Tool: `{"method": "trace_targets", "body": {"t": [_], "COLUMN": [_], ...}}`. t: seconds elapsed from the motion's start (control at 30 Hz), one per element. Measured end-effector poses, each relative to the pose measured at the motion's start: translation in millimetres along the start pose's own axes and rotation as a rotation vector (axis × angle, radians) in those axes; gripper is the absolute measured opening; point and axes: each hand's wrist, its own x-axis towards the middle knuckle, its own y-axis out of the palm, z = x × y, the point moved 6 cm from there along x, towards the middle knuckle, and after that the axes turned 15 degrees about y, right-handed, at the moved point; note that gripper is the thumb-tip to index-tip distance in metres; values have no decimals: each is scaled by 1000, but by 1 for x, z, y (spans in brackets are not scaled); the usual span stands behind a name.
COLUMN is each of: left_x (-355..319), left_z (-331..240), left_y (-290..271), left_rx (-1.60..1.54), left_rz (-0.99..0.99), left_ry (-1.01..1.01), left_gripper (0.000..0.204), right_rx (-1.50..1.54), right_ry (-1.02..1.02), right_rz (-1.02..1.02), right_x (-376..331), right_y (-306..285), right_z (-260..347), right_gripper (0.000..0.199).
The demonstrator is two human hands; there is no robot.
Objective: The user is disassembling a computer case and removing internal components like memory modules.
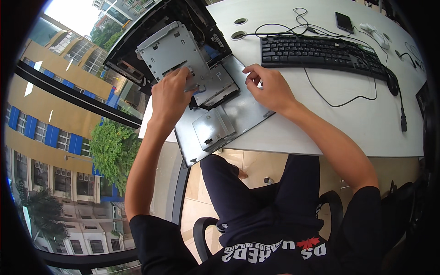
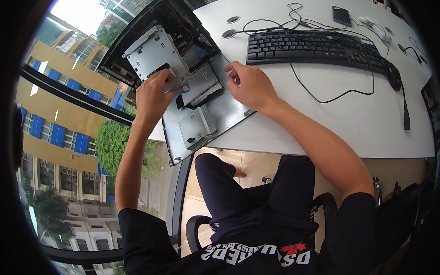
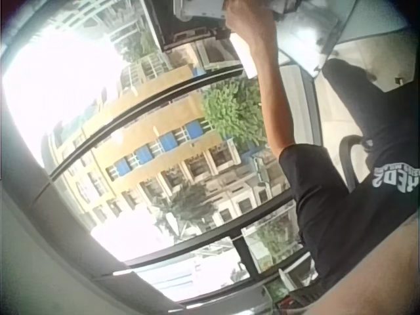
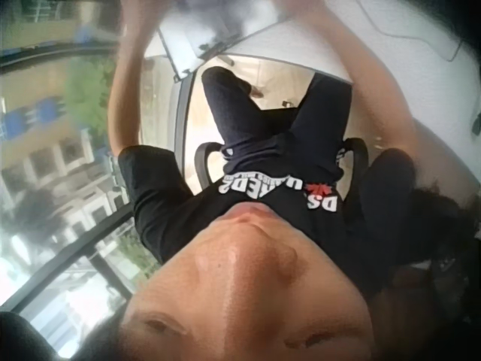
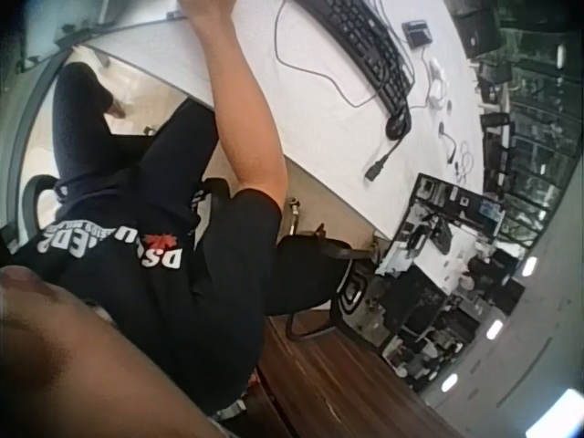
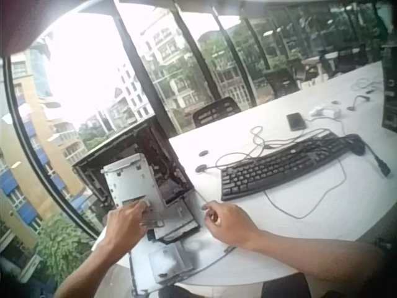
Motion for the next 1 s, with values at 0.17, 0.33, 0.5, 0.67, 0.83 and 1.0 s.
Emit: {"method": "trace_targets", "body": {"t": [0.17,0.33,0.5,0.67,0.83,1.0], "left_x": [-17,-22,-13,-11,-3,2], "left_z": [-11,-19,-19,-19,-26,-30], "left_y": [-15,-25,-8,8,12,14], "left_rx": [-116,-246,-442,-534,-519,-520], "left_rz": [50,34,137,189,210,199], "left_ry": [-38,-86,-155,-146,-129,-102], "left_gripper": [40,43,44,45,46,46], "right_rx": [-16,-28,-15,-7,2,4], "right_ry": [32,39,31,33,-10,-3], "right_rz": [11,12,-2,-6,-17,-19], "right_x": [1,0,0,0,1,1], "right_y": [-1,-1,-3,-1,1,0], "right_z": [-1,2,-2,-1,-3,-2], "right_gripper": [30,30,31,30,30,30]}}
